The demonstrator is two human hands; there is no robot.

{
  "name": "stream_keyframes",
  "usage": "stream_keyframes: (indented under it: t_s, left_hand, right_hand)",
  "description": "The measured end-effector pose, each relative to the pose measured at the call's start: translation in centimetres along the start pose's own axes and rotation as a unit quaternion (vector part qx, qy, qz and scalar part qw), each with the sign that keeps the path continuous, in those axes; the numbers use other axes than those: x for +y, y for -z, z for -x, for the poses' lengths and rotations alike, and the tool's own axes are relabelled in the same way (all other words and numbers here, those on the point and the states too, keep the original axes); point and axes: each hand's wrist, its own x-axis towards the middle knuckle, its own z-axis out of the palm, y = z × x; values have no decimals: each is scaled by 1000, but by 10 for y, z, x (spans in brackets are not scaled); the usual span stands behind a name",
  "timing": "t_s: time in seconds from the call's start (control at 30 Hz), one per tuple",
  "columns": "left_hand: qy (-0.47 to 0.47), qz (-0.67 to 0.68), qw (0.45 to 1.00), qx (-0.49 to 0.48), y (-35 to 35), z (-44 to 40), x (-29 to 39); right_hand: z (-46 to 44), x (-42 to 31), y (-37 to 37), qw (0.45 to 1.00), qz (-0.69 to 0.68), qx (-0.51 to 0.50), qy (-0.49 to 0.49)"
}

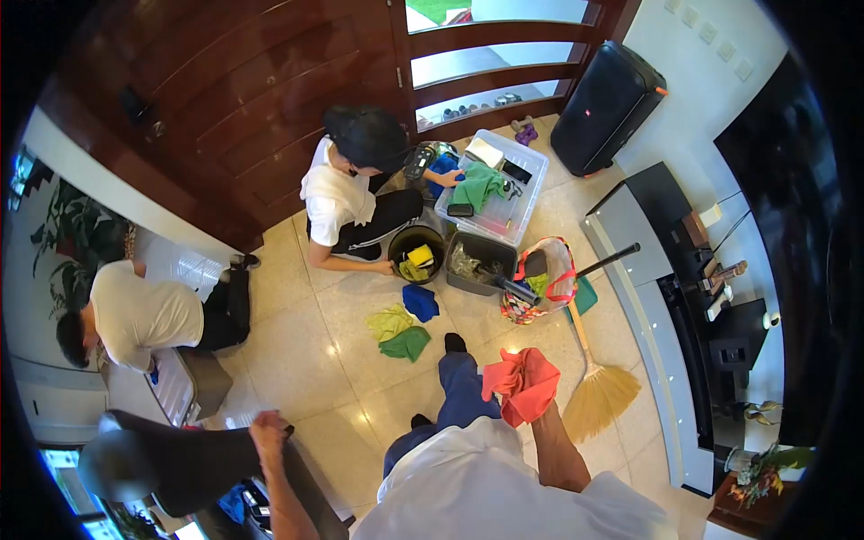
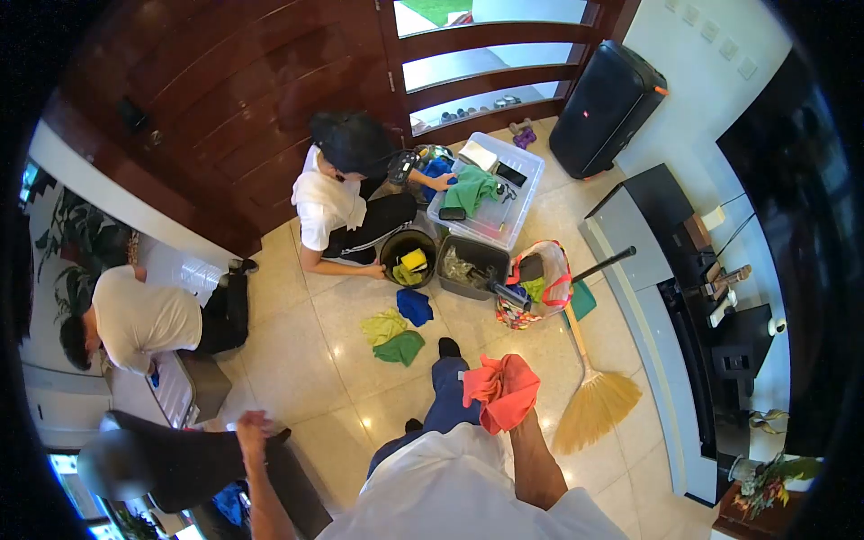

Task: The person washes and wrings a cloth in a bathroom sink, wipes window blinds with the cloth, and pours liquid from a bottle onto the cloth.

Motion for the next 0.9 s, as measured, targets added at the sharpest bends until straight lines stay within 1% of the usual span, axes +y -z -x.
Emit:
stream_keyframes:
  t_s: [0.03,0.07,0.1,0.13,0.17,0.23,0.3,0.33,0.37,0.43,0.47,0.5,0.6,0.63,0.7,0.73,0.77,0.8,0.83,0.87,0.9]
  left_hand:
    - [-40,37,996,-69,-16,-17,-41]
    - [-22,30,994,-102,-43,1,-16]
    - [39,-44,991,-121,-72,-1,0]
    - [50,-48,988,-138,-99,-11,0]
    - [62,-50,985,-154,-124,-20,0]
    - [63,-111,967,-222,-178,-40,42]
    - [-57,-135,946,-290,-232,-82,39]
    - [-74,-139,944,-291,-261,-92,68]
    - [-136,-170,929,-299,-288,-106,93]
    - [-219,-210,901,-312,-334,-135,122]
    - [-239,-206,897,-310,-352,-143,140]
    - [-263,-200,893,-307,-366,-152,159]
    - [-280,-171,883,-335,-389,-171,203]
    - [-260,-182,883,-344,-392,-179,211]
    - [-256,-179,879,-359,-391,-191,223]
    - [-246,-186,875,-373,-385,-195,223]
    - [-245,-187,874,-374,-379,-199,219]
    - [-257,-190,870,-375,-374,-205,217]
    - [-270,-193,865,-376,-373,-210,216]
    - [-271,-196,862,-380,-373,-216,209]
    - [-221,-205,870,-390,-375,-225,198]
  right_hand:
    - [-32,0,15,987,-78,-115,78]
    - [-52,2,28,950,-157,-219,156]
    - [-73,-10,27,952,-183,-209,126]
    - [-94,-22,25,953,-210,-197,98]
    - [-119,-33,28,976,-157,-129,79]
    - [-143,-55,31,992,-103,-51,50]
    - [-158,-76,20,993,-95,-51,49]
    - [-165,-84,13,993,-94,-54,51]
    - [-166,-89,4,988,-124,-61,72]
    - [-160,-90,-2,973,-187,-110,80]
    - [-158,-90,-6,963,-217,-135,82]
    - [-156,-84,-7,977,-161,-67,123]
    - [-134,-71,-30,975,-170,-85,117]
    - [-124,-58,-42,972,-157,-21,175]
    - [-108,-37,-56,964,-115,50,236]
    - [-112,-23,-50,963,-116,52,236]
    - [-124,-8,-33,953,-143,-26,266]
    - [-129,-2,-36,934,-169,-106,297]
    - [-132,3,-38,933,-171,-105,299]
    - [-126,4,-62,916,-29,-81,392]
    - [-131,3,-70,898,43,-70,432]
